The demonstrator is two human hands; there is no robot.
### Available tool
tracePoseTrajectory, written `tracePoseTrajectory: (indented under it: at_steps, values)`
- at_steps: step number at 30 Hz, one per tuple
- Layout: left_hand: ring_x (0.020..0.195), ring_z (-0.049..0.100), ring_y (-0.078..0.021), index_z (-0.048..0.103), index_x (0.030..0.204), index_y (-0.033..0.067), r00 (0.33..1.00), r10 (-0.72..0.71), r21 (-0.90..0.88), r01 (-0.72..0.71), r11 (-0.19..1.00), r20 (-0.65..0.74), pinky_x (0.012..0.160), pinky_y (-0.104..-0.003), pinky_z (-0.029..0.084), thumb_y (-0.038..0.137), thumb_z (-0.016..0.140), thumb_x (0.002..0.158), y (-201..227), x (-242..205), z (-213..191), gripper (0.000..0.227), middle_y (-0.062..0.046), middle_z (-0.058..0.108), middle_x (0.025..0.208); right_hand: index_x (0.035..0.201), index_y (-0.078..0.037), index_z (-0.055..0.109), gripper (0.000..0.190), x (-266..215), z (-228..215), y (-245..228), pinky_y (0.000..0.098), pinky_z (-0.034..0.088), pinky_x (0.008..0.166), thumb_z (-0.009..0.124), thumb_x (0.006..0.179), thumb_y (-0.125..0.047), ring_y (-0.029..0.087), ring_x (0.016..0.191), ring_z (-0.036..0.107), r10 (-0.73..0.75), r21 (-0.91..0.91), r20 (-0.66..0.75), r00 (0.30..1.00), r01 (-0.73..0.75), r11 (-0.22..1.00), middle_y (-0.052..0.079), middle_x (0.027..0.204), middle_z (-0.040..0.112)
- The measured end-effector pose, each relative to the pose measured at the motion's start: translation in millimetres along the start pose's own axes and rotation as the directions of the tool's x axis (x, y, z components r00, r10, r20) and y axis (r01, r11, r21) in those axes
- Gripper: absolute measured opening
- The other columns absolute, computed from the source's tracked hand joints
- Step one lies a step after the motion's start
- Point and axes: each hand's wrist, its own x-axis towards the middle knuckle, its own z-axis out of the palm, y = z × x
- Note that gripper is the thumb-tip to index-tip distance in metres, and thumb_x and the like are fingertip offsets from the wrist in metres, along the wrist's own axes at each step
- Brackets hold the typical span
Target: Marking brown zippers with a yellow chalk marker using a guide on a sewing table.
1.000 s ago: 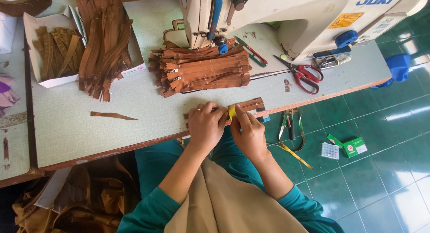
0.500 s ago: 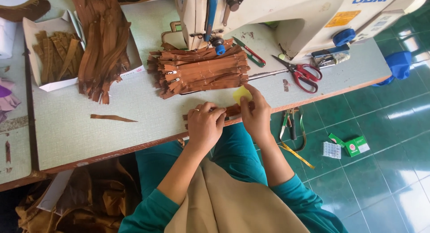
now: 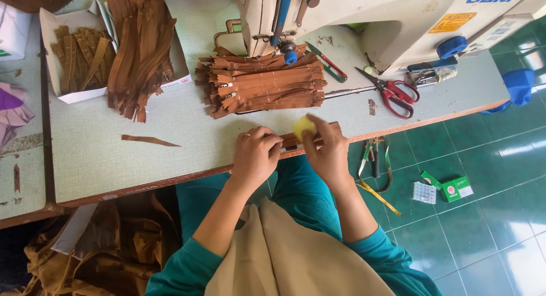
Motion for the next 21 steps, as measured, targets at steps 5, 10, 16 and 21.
tracePoseTrajectory:
  at_steps: [5, 10, 16, 21]
  values:
    - [0.085, 0.073, -0.023, 0.081, 0.094, 0.0205, 1.0, -0.003, -0.003, 0.003, 1.0, -0.005, 0.081, -0.041, 0.056, 0.023, 0.073, 0.09, 2, 1, -3, 0.009, -0.004, 0.071, 0.093, 0.121, 0.001, 0.075, 0.036, -6, 14, 13, 0.0366, 0.065, 0.057, 0.077, 0.085, 0.0, 0.027, 0.063, 0.076, 0.024, 0.007, 0.122, 0.992, -0.025, 1.0, 0.022, 0.089, 0.075]
    - [0.084, 0.073, -0.0223, 0.082, 0.094, 0.0196, 1.0, -0.017, -0.001, 0.017, 1.0, -0.016, 0.083, -0.041, 0.056, 0.022, 0.073, 0.089, 1, 0, 1, 0.01, -0.004, 0.072, 0.093, 0.118, 0.001, 0.076, 0.033, 4, 17, 1, 0.0346, 0.063, 0.053, 0.076, 0.084, 0.001, 0.025, 0.056, 0.074, 0.016, -0.059, 0.195, 0.981, -0.005, 0.998, 0.022, 0.084, 0.075]
    - [0.082, 0.072, -0.0235, 0.083, 0.092, 0.019, 0.999, 0.012, -0.019, -0.012, 1.0, -0.042, 0.079, -0.042, 0.054, 0.017, 0.073, 0.086, -1, -1, 2, 0.012, -0.003, 0.071, 0.09, 0.117, 0.007, 0.075, 0.032, 3, 22, -21, 0.0392, 0.064, 0.055, 0.075, 0.085, 0.007, 0.036, 0.064, 0.076, -0.073, -0.155, 0.18, 0.981, 0.102, 0.983, 0.026, 0.085, 0.074]
    - [0.082, 0.072, -0.0224, 0.083, 0.091, 0.0195, 0.997, 0.026, -0.039, -0.029, 0.999, -0.075, 0.079, -0.041, 0.054, 0.016, 0.076, 0.085, -1, 0, 1, 0.01, -0.002, 0.071, 0.089, 0.12, 0.012, 0.071, 0.032, -5, 24, -14, 0.0451, 0.064, 0.06, 0.074, 0.088, 0.009, 0.043, 0.072, 0.076, -0.095, -0.11, 0.105, 0.99, 0.107, 0.988, 0.031, 0.088, 0.073]
